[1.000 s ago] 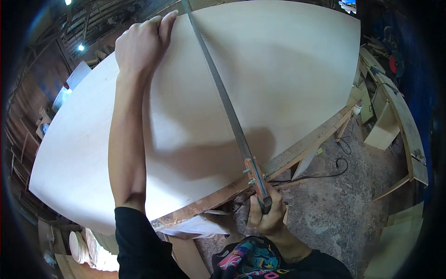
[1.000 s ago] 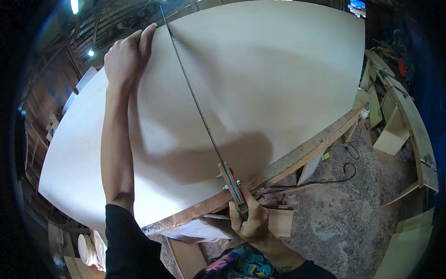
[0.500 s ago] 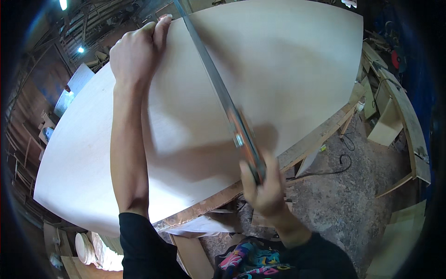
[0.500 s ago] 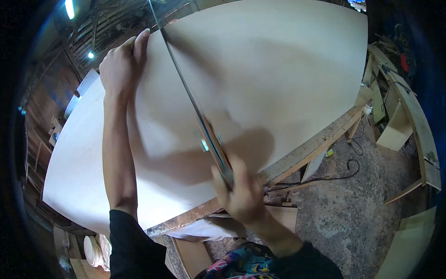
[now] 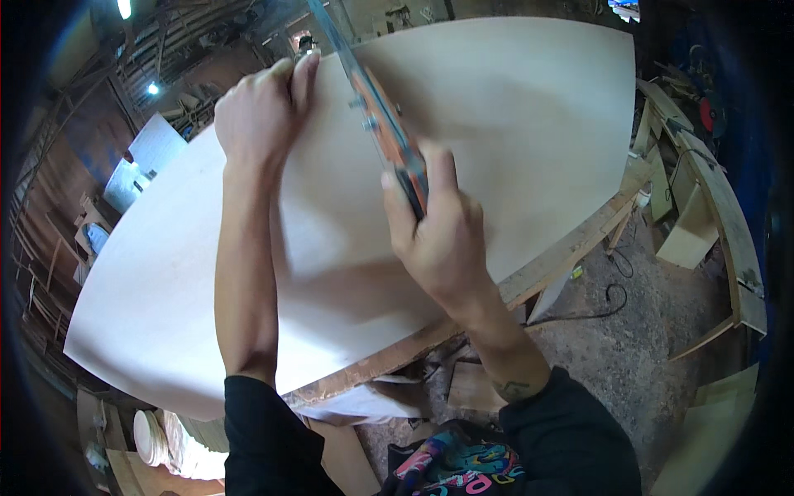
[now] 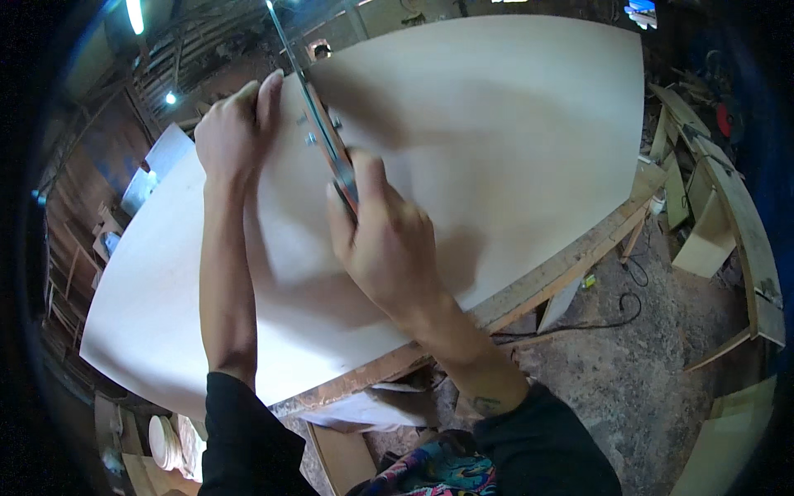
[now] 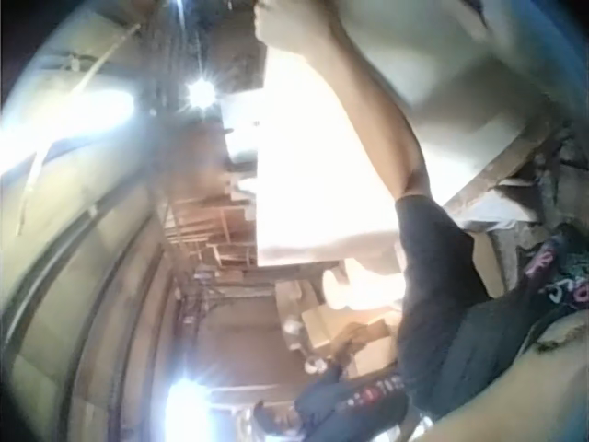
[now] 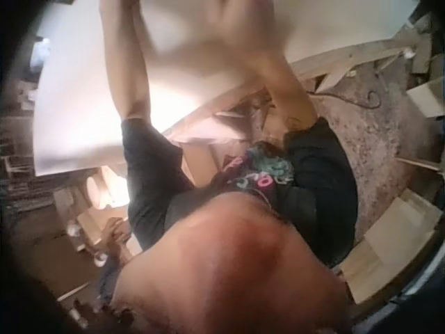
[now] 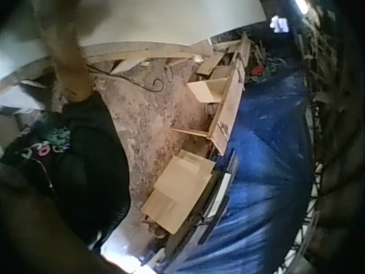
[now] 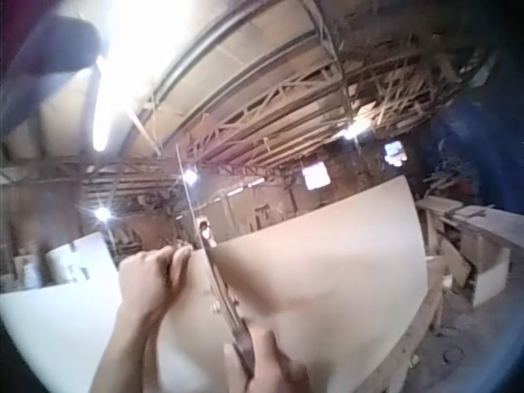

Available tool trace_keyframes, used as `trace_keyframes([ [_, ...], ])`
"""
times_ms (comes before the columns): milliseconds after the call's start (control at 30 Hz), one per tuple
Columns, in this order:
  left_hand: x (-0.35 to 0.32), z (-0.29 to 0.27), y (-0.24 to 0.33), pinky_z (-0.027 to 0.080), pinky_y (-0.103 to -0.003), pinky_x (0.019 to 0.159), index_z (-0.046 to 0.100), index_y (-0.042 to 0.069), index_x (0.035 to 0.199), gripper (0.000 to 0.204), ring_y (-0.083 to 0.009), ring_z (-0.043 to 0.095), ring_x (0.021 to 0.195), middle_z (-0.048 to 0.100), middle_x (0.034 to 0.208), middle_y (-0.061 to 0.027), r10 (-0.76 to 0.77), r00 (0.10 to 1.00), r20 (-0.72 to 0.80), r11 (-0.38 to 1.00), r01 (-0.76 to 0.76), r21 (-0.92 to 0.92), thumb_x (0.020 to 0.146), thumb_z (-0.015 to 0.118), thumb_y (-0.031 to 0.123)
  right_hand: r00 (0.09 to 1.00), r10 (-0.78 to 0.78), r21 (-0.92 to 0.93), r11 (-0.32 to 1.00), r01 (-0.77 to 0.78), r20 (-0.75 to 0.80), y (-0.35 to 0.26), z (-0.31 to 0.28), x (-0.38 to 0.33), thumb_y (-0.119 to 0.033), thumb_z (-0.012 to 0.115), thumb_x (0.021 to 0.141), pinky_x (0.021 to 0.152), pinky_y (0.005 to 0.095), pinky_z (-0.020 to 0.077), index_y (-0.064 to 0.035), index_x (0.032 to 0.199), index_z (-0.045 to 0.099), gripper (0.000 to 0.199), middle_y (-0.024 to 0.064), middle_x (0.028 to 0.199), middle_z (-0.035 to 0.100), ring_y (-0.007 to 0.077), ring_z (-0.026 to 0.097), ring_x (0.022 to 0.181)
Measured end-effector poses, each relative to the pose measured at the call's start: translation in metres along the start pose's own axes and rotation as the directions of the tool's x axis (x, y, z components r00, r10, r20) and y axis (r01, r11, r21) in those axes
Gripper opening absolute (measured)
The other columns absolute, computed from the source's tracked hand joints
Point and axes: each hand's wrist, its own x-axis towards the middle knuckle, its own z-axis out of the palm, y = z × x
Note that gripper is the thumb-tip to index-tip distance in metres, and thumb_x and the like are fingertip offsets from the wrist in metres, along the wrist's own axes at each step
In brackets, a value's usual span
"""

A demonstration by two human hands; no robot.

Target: Manually saw a large white board on a workbench in a workshop.

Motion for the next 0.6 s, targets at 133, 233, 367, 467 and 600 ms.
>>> trace_keyframes([
  [133, 0.003, -0.023, 0.004, 0.053, -0.048, 0.069, 0.071, 0.012, 0.081, 0.048, -0.0374, 0.067, 0.074, 0.068, 0.072, -0.0157, -0.096, 0.988, 0.124, 0.979, 0.116, -0.168, 0.098, 0.046, 0.049, 0.991, -0.081, 0.022, 0.996, 0.084, -0.109, 0.0, 0.008, -0.012, -0.013, 0.06, 0.092, 0.055, 0.0446, 0.0522, -0.0019, 0.127, 0.046, 0.039, 0.0207, 0.084, 0.066, 0.0376, 0.067, 0.067],
  [233, 0.023, -0.033, -0.006, 0.051, -0.045, 0.076, 0.073, 0.008, 0.088, 0.054, -0.0375, 0.067, 0.081, 0.068, 0.078, -0.0179, -0.009, 0.985, 0.173, 0.965, 0.053, -0.255, 0.098, 0.044, 0.053, 0.981, -0.132, 0.029, 0.99, 0.137, -0.14, -0.002, 0.008, -0.018, -0.012, 0.06, 0.092, 0.055, 0.044, 0.0525, -0.0019, 0.13, 0.045, 0.042, 0.0206, 0.085, 0.067, 0.0371, 0.068, 0.07],
  [367, 0.065, -0.066, 0.019, 0.046, -0.045, 0.088, 0.071, -0.001, 0.091, 0.084, -0.0364, 0.065, 0.091, 0.068, 0.088, -0.019, -0.055, 0.814, 0.578, 0.974, 0.171, -0.147, 0.09, 0.036, 0.076, 0.994, -0.088, 0.007, 0.996, 0.089, -0.071, -0.003, 0.004, -0.014, -0.011, 0.061, 0.091, 0.055, 0.0447, 0.052, -0.0011, 0.126, 0.045, 0.04, 0.02, 0.081, 0.065, 0.037, 0.067, 0.068],
  [467, 0.062, -0.037, 0.003, 0.042, -0.048, 0.098, 0.07, 0.0, 0.109, 0.095, -0.0431, 0.06, 0.112, 0.065, 0.109, -0.032, 0.007, 0.741, 0.672, 0.984, 0.115, -0.137, 0.089, 0.022, 0.08, 1.0, -0.016, -0.001, 1.0, 0.016, 0.022, -0.014, -0.006, -0.005, -0.012, 0.061, 0.091, 0.055, 0.0452, 0.0516, -0.0015, 0.119, 0.046, 0.034, 0.0196, 0.078, 0.064, 0.0372, 0.066, 0.067],
  [600, 0.033, -0.039, -0.01, 0.046, -0.041, 0.084, 0.065, -0.003, 0.113, 0.066, -0.0357, 0.064, 0.09, 0.066, 0.091, -0.0251, 0.073, 0.828, 0.556, 0.802, 0.282, -0.526, 0.097, 0.041, 0.057, 0.998, 0.022, 0.027, 0.999, -0.024, 0.05, -0.017, -0.016, -0.001, -0.012, 0.06, 0.091, 0.055, 0.0462, 0.0514, -0.0024, 0.115, 0.045, 0.029, 0.0194, 0.076, 0.064, 0.0377, 0.066, 0.066],
])
